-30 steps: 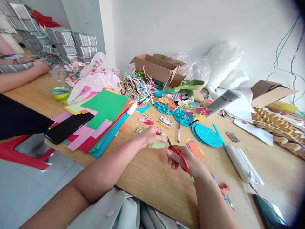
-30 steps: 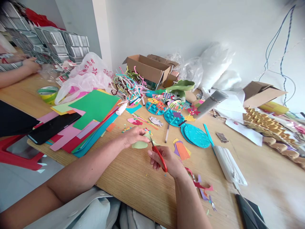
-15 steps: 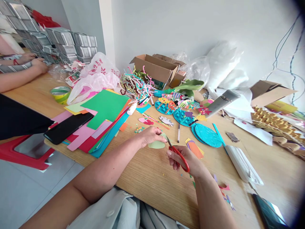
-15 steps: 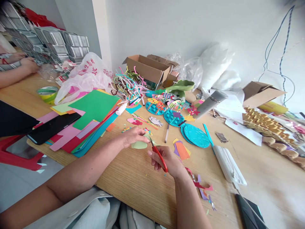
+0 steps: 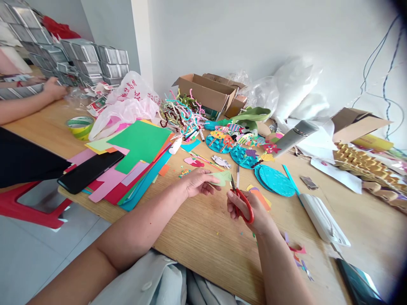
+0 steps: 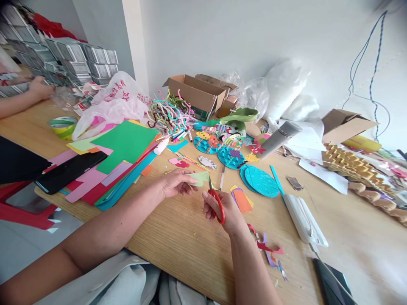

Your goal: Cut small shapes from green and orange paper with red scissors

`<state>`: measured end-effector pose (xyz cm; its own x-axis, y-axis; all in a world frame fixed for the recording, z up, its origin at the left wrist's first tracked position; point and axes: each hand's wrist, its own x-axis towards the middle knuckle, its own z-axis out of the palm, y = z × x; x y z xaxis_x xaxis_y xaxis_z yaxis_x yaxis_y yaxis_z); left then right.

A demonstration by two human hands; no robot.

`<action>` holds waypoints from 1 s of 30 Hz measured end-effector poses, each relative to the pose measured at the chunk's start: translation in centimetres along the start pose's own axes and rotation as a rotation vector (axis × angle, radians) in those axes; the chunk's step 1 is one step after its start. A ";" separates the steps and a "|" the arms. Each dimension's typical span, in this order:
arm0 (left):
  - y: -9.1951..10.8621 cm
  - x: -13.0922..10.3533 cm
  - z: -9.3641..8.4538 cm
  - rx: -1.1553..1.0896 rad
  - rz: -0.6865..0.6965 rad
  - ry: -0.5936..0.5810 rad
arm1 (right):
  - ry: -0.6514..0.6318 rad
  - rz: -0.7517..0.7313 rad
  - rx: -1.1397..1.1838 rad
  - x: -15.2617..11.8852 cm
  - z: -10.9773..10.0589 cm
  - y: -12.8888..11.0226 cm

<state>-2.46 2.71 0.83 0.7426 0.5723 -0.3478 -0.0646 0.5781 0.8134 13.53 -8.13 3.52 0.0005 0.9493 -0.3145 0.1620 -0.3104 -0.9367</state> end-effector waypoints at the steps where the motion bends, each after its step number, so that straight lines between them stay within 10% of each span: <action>1: 0.0 0.0 0.1 -0.040 0.004 0.012 | 0.011 -0.004 0.014 0.0 0.1 0.0; 18: -1.1 -0.8 2.5 -0.300 0.154 -0.222 | 0.107 -0.020 0.082 0.4 0.7 0.3; 30: -2.3 0.0 3.4 -0.307 0.288 0.114 | 0.052 -0.007 0.126 0.6 1.7 0.8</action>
<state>-0.08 -0.60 0.50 0.5883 0.7860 -0.1899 -0.4662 0.5216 0.7146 11.97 -7.93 2.28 0.0519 0.9519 -0.3021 0.0373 -0.3041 -0.9519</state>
